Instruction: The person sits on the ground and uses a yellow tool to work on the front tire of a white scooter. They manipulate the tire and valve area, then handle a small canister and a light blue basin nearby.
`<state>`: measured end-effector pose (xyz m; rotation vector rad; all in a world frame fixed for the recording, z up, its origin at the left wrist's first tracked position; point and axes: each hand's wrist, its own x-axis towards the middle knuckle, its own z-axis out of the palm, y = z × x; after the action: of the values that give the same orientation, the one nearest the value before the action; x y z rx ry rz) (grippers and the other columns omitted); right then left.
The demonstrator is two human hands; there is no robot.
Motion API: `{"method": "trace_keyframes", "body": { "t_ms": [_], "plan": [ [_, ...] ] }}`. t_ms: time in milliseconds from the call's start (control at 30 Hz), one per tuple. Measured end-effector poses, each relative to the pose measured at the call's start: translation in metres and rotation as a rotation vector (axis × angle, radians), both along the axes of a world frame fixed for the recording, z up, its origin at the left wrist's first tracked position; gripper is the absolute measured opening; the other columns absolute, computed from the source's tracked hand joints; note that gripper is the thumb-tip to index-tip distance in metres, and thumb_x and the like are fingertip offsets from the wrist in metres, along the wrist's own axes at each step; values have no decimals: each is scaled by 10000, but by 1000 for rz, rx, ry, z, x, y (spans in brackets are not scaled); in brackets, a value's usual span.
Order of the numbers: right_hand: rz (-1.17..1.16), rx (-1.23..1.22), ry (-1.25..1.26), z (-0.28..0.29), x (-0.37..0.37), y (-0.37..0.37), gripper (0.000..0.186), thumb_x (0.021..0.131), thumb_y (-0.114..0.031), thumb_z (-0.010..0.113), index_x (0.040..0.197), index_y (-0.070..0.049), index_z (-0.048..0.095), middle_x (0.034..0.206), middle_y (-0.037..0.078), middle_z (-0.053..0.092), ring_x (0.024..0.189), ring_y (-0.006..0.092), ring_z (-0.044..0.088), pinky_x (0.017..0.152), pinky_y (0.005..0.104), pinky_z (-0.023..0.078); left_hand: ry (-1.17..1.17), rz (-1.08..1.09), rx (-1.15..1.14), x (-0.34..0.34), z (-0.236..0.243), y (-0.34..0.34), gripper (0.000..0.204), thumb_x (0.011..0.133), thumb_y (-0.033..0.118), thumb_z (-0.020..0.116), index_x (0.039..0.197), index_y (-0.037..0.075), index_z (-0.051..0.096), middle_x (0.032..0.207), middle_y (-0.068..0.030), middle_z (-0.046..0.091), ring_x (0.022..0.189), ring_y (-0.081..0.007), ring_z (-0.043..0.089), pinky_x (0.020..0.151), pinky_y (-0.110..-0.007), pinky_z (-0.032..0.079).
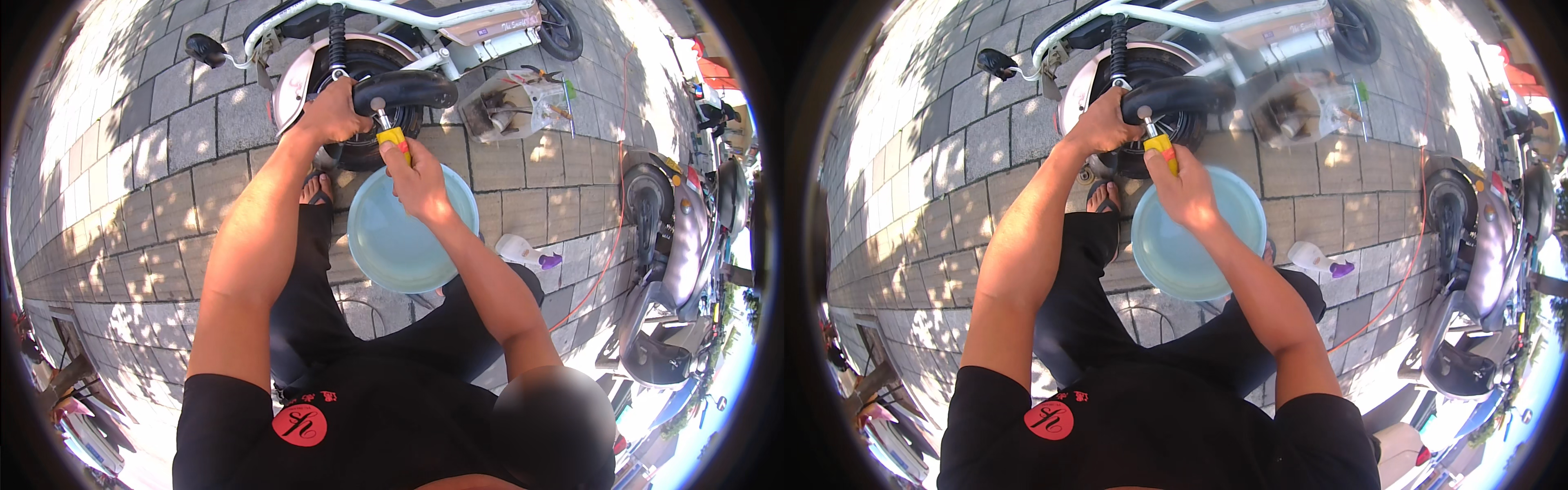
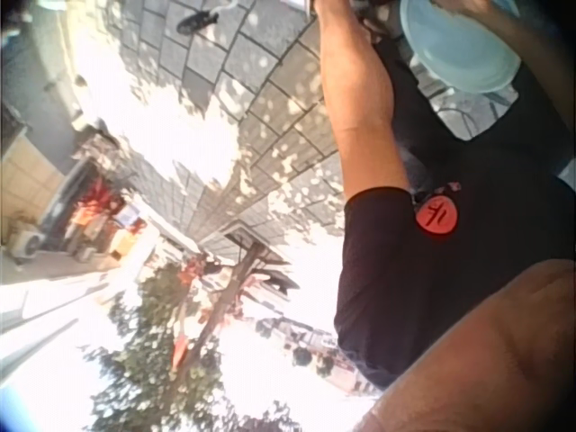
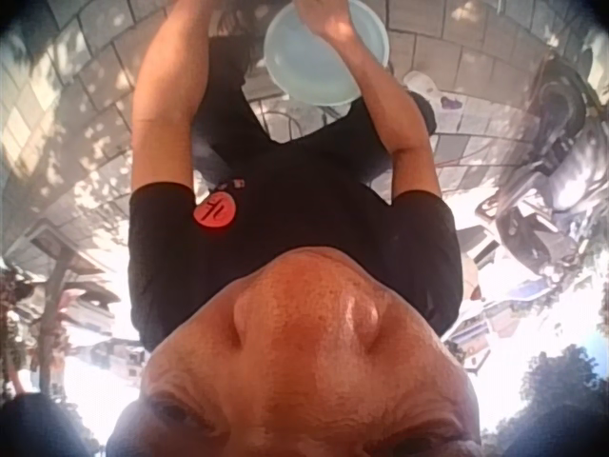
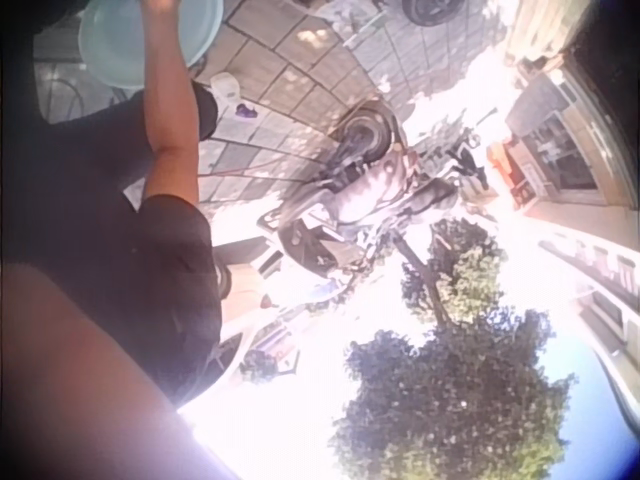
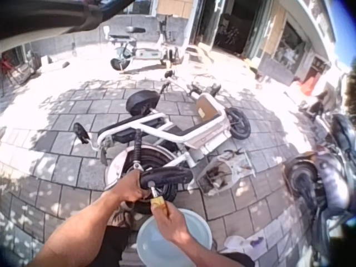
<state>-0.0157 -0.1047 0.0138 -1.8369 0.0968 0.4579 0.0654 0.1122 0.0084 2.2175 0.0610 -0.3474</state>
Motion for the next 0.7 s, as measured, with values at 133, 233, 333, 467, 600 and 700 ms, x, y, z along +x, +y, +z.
{"method": "trace_keyframes", "body": {
  "t_ms": [133,233,333,467,600,700],
  "plan": [
    [-10,16,-47,10,9,3,496,1059,-457,699,1131,34,709,875,122,698,837,211,650,802,404,543,-22,8,-54,-1,-5,2,679,733,207,958,1295,-50,675,1057,-203,776,983,-338,761,886,-424,591],
    [-41,49,-81,14,12,-5,486,1052,-456,708,1066,29,686,839,95,678,780,182,630,739,385,528,-42,26,-37,-1,-13,11,766,756,228,951,1396,-47,633,1136,-216,783,1068,-339,766,966,-410,584],
    [-100,216,24,43,13,-29,450,1045,-477,719,1074,-32,657,800,18,614,615,110,588,551,308,486,-15,8,31,-2,3,13,798,772,258,937,1439,-36,613,1214,-230,779,1160,-340,763,1032,-403,571],
    [-203,232,62,45,22,-62,448,1036,-468,744,1102,-35,648,877,37,661,612,114,630,523,307,518,-50,-63,21,-8,1,9,759,771,274,928,1393,-45,633,1191,-250,785,1138,-353,775,1018,-423,580],
    [-333,264,3,61,23,-84,429,1025,-456,749,1099,-41,669,887,45,678,608,123,630,510,323,511,1,-155,234,-24,16,-18,827,821,301,890,1486,-65,562,1246,-293,760,1195,-400,755,1066,-436,571],
    [-414,242,-56,74,16,-111,426,1012,-455,761,1100,-44,689,881,54,679,609,128,628,507,329,504,-10,-203,339,-33,10,-41,839,847,255,840,1554,-52,510,1266,-329,748,1214,-428,753,1074,-448,569]
  ]
}}
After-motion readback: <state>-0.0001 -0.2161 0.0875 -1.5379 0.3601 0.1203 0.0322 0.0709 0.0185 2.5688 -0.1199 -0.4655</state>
